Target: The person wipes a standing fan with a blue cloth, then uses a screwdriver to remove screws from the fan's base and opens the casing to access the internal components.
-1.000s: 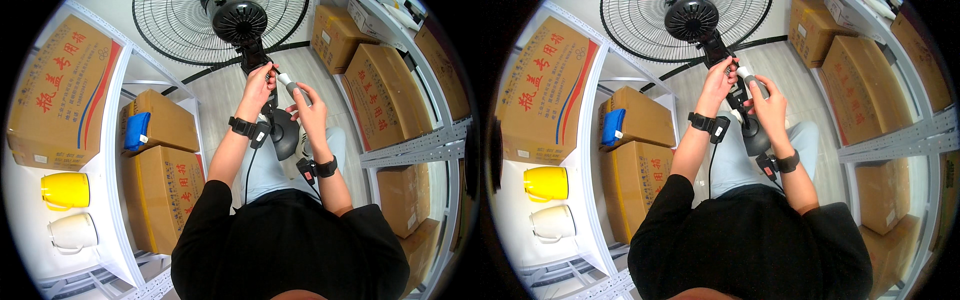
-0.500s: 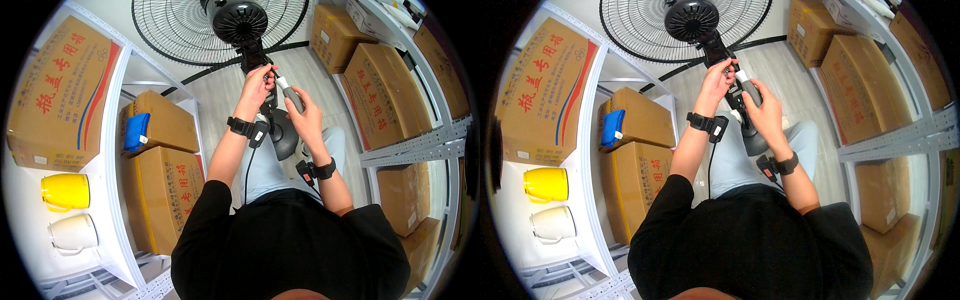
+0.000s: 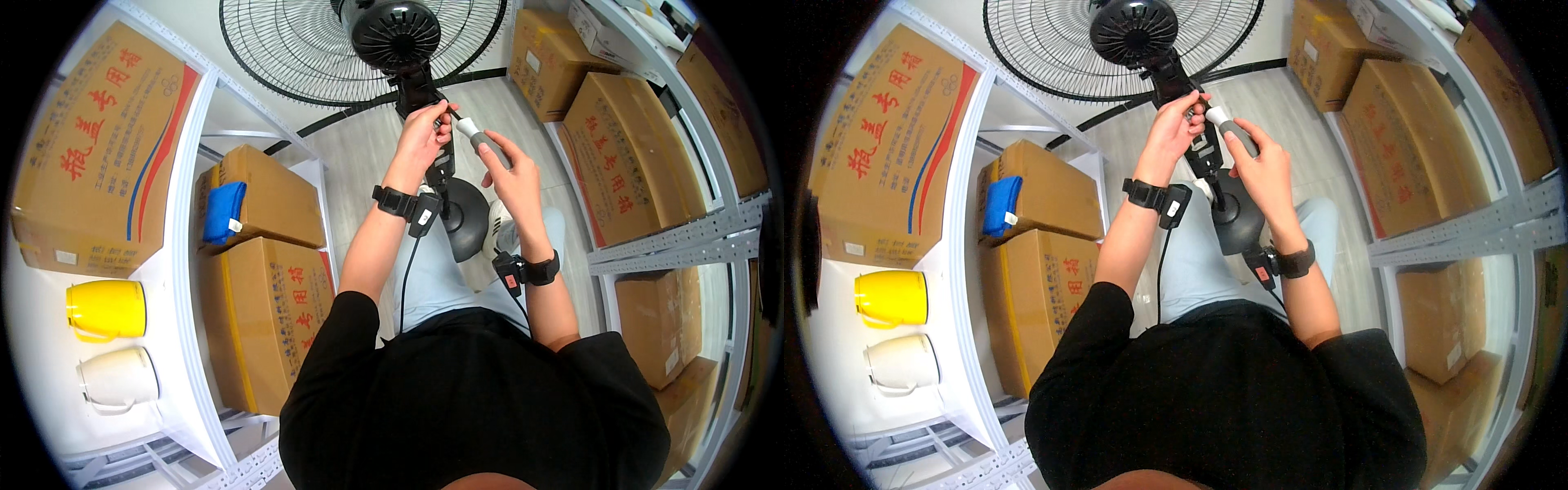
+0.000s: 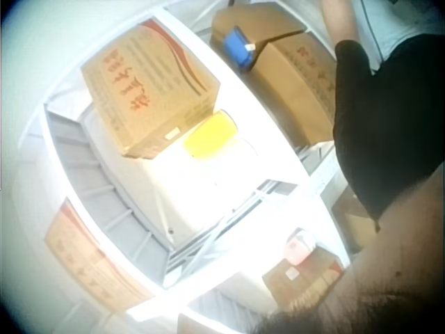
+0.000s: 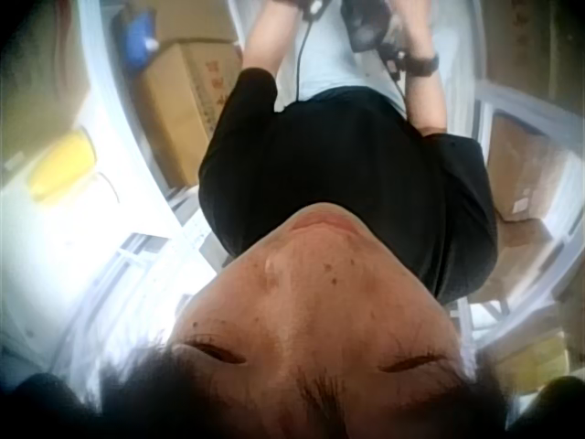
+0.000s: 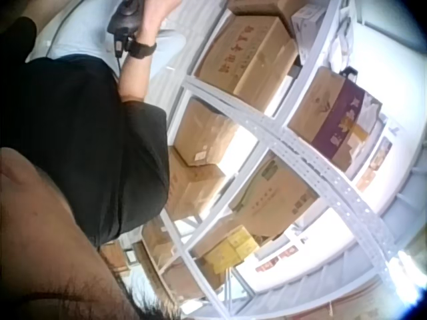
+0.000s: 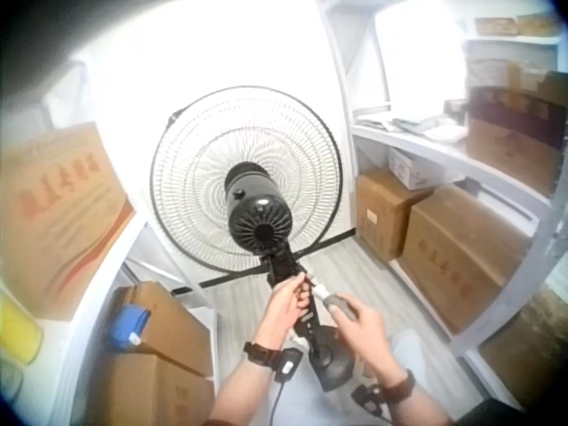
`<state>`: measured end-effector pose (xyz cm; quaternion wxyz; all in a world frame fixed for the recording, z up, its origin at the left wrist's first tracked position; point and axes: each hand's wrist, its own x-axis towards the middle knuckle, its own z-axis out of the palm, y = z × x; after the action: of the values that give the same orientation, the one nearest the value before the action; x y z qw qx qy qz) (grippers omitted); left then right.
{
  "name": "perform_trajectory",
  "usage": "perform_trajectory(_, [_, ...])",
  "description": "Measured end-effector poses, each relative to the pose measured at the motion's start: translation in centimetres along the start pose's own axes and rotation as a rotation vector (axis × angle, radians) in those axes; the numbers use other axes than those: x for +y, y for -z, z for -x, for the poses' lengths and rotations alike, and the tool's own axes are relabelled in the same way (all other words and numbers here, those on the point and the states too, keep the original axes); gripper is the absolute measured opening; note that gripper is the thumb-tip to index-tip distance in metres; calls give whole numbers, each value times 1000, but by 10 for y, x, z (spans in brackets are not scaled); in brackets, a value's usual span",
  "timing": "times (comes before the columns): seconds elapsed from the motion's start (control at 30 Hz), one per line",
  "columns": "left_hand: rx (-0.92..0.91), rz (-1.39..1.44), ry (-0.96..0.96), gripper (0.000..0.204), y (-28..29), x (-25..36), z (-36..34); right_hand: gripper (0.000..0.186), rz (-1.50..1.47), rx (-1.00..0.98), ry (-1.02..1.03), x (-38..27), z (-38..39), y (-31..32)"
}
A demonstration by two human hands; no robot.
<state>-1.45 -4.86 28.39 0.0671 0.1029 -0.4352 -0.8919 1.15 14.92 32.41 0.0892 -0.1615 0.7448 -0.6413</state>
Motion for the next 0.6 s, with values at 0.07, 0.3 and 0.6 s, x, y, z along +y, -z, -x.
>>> perform_trajectory(0.07, [22,4,-12,23,-2,-1,2,40,-267,-48,-87,8,-4,0])
perform_trajectory(0.3, [5,0,-16,23,1,-1,3,40,155,-9,119,-3,3,-4])
perform_trajectory(0.6, [21,-21,-2,24,-4,-2,4,40,36,-58,-74,2,-8,2])
